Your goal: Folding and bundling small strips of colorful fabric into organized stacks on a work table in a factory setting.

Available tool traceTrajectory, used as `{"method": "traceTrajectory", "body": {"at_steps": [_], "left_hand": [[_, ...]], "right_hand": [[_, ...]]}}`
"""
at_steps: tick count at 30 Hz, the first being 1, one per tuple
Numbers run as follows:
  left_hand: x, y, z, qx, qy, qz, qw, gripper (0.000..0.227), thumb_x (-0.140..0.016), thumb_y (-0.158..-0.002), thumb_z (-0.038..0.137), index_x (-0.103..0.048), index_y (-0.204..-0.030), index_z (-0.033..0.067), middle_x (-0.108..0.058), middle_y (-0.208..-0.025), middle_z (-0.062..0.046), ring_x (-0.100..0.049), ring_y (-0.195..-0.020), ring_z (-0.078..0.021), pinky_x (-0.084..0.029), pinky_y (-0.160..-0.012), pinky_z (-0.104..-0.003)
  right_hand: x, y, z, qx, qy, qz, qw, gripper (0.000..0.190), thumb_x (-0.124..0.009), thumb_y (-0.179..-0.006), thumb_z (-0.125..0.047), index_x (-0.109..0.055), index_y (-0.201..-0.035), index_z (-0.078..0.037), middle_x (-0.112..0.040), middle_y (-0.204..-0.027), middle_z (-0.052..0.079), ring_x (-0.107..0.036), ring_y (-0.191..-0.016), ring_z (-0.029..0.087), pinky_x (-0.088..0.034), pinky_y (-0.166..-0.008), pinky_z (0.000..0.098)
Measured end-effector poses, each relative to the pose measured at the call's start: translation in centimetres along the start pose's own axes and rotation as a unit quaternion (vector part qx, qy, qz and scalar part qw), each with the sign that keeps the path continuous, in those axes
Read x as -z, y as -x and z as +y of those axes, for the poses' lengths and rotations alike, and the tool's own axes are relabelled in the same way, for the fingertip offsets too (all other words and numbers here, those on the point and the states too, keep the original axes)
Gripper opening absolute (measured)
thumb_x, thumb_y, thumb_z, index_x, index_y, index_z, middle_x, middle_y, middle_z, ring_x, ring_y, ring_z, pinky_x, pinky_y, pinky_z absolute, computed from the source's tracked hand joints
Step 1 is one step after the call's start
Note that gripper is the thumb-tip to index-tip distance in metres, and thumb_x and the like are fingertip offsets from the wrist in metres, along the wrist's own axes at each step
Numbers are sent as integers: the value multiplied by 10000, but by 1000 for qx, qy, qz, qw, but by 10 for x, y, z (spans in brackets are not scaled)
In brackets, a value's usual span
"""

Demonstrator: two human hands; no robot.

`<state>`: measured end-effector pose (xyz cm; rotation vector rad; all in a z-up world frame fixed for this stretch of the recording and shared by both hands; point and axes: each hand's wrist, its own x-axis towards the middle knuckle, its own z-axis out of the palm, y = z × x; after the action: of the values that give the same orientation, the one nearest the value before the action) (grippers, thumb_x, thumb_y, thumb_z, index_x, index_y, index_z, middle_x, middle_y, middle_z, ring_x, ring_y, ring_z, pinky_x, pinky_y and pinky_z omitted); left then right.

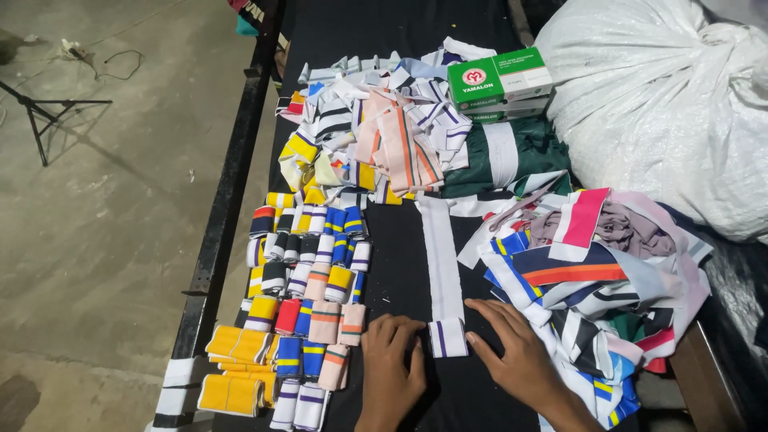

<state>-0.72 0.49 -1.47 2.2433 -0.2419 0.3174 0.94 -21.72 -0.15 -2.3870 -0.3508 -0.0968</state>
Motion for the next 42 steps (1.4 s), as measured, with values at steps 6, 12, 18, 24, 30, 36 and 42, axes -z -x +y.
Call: {"method": "traceTrajectory", "body": {"at_steps": [6, 12, 18, 24, 30, 36, 42], "left_hand": [[2, -3, 1, -28, -27, -4, 999, 215, -623, -846, 93, -702, -1042, 130, -634, -1100, -42, -543, -1123, -291, -422, -852, -457], [-7, -2, -9, -32, -44, -8, 998, 289, -637, -807, 92, -724, -1070, 171, -647, -1167, -30, -531, -1170, -327, -428, -863, -501], [-12, 0, -17, -36, -58, -26, 997, 422, -677, -724, 38, -731, -1111, 196, -629, -1202, -35, -512, -1185, -325, -438, -854, -511], [2, -6, 7, 15, -54, -50, 997, 350, -613, -863, 116, -681, -1199, 188, -608, -1261, -55, -505, -1203, -319, -410, -906, -498], [1, -6, 5, 5, -39, -28, 999, 375, -601, -862, 151, -664, -1231, 175, -610, -1273, -53, -532, -1204, -301, -420, -901, -481], [0, -6, 3, 12, -51, -46, 998, 390, -607, -861, 137, -656, -1247, 170, -599, -1296, -62, -511, -1214, -305, -409, -919, -486], [0, -6, 3, 14, -43, -39, 998, 372, -615, -861, 132, -668, -1225, 186, -607, -1285, -44, -512, -1228, -295, -409, -929, -478]], "right_hand": [[3, 6, 2, 107, 30, -10, 994, 279, -673, -913, -195, -714, -1183, -137, -715, -1144, 22, -647, -1091, 212, -474, -980, 382], [8, 7, -4, 47, 13, -94, 994, 334, -661, -843, -173, -749, -1164, -207, -693, -1151, -12, -614, -1110, 190, -464, -957, 412], [-1, 9, 9, 111, 87, -99, 985, 316, -773, -811, -280, -707, -1117, -235, -645, -1117, 8, -616, -1050, 206, -463, -906, 423], [1, 6, -12, 154, 82, 6, 985, 147, -670, -860, -89, -715, -990, -140, -639, -1027, 46, -637, -952, 223, -463, -834, 395], [-6, 10, -6, 131, 42, -7, 990, 126, -617, -894, -135, -726, -955, -148, -672, -1224, 81, -640, -1143, 271, -475, -924, 437], [2, 5, -6, 182, 62, -25, 981, 262, -738, -860, -252, -710, -1103, -158, -657, -1312, 65, -615, -1180, 287, -455, -959, 456], [-5, 3, -6, 200, 109, 14, 974, 120, -660, -913, -151, -726, -1011, -168, -674, -1211, 78, -644, -1105, 274, -484, -900, 431]]}}
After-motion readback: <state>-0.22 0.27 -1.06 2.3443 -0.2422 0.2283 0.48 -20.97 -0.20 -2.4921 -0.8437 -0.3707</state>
